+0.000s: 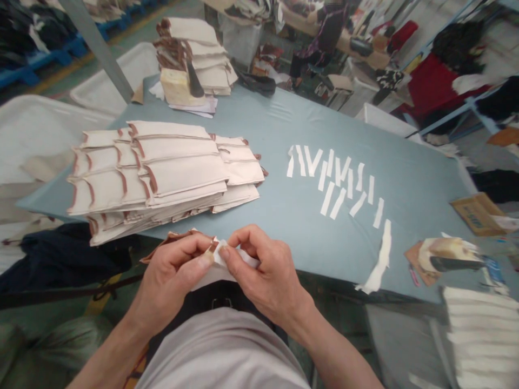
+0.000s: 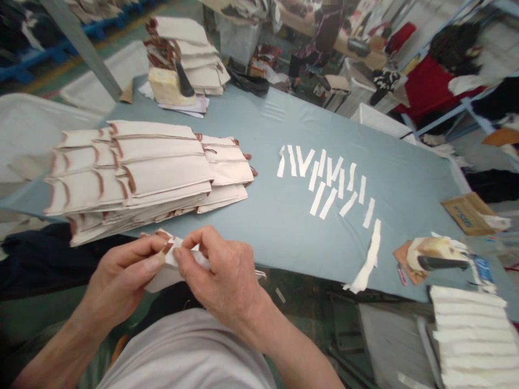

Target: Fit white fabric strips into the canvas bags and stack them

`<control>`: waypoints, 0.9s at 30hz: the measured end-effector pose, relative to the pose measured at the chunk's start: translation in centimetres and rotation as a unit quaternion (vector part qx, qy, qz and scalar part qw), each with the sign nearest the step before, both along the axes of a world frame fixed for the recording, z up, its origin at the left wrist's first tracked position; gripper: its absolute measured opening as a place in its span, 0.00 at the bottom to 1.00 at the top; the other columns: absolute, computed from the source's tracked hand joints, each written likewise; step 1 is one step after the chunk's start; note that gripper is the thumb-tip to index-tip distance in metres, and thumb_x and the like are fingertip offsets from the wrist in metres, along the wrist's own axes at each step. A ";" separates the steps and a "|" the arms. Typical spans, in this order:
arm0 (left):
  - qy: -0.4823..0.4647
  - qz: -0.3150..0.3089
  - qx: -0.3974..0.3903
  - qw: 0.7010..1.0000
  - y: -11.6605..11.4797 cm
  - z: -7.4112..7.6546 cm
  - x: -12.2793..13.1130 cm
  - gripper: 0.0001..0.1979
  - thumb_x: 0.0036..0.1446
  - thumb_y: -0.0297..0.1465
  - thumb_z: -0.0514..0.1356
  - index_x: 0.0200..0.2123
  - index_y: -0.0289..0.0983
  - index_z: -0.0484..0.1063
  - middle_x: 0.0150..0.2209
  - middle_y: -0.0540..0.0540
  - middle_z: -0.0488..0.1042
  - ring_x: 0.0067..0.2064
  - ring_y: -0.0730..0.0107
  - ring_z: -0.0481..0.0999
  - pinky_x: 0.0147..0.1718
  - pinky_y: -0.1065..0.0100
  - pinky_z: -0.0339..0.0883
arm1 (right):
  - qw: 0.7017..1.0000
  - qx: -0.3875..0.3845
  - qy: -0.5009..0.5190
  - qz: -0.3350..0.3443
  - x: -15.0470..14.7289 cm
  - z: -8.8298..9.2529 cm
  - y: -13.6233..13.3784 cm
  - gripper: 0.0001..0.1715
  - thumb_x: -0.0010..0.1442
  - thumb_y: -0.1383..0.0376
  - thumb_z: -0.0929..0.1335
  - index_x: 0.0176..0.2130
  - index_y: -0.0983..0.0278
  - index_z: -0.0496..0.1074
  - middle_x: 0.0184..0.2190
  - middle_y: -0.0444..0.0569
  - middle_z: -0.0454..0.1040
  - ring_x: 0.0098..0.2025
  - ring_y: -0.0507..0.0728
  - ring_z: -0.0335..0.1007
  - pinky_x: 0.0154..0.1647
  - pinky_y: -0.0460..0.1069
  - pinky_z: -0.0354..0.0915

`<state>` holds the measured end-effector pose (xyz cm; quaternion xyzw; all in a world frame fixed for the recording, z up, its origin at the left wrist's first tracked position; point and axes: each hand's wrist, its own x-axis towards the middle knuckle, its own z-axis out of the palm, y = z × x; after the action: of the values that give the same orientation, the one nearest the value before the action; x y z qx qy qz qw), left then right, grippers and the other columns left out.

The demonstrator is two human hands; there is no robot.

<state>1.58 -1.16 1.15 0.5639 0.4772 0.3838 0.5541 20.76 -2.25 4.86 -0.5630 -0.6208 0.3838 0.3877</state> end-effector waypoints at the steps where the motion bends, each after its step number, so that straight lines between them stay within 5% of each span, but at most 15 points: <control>1: 0.000 -0.008 0.007 1.000 0.1 0.1 0.0 0.13 0.66 0.40 0.65 0.32 0.38 0.81 0.34 0.47 0.80 0.37 0.62 0.77 0.37 0.67 0.72 | 1.000 0.004 -0.001 0.000 0.0 0.0 0.0 0.13 0.68 0.56 0.70 0.35 0.62 0.73 0.18 0.32 0.53 0.19 0.47 0.47 0.23 0.45 0.46; 8: 0.052 0.026 0.069 0.996 0.5 1.7 1.2 0.11 0.64 0.33 0.61 0.29 0.39 0.79 0.27 0.51 0.76 0.29 0.68 0.74 0.29 0.71 0.68 | 1.000 0.027 0.013 0.006 -0.2 -1.1 0.4 0.13 0.68 0.57 0.70 0.35 0.62 0.73 0.18 0.32 0.53 0.19 0.47 0.45 0.23 0.46 0.45; 17: 0.146 0.082 0.191 0.967 0.1 3.1 2.4 0.11 0.59 0.27 0.57 0.27 0.39 0.77 0.23 0.56 0.77 0.21 0.76 0.72 0.21 0.76 0.65 | 0.978 -0.159 0.132 0.014 -0.9 -1.7 0.9 0.17 0.62 0.53 0.73 0.32 0.60 0.66 0.18 0.34 0.61 0.21 0.48 0.52 0.23 0.45 0.49; 23: 0.145 0.022 0.209 0.967 0.5 2.9 1.7 0.12 0.59 0.25 0.55 0.25 0.39 0.72 0.20 0.57 0.68 0.19 0.77 0.66 0.19 0.75 0.59 | 0.901 -0.322 0.239 0.163 0.5 -2.4 2.4 0.31 0.55 0.41 0.78 0.32 0.60 0.65 0.21 0.35 0.60 0.22 0.47 0.50 0.21 0.44 0.47; 27: 0.068 -0.018 0.178 0.981 0.6 2.7 1.7 0.12 0.61 0.26 0.56 0.25 0.40 0.71 0.21 0.56 0.69 0.21 0.76 0.66 0.20 0.73 0.57 | 0.878 -0.315 0.282 0.224 0.7 -3.0 2.7 0.32 0.57 0.40 0.77 0.29 0.61 0.63 0.22 0.35 0.57 0.24 0.47 0.49 0.23 0.44 0.48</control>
<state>3.23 -0.60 3.88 0.6871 0.4275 0.4131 0.4177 21.51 0.45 1.84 -0.3690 -0.4412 0.7780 0.2527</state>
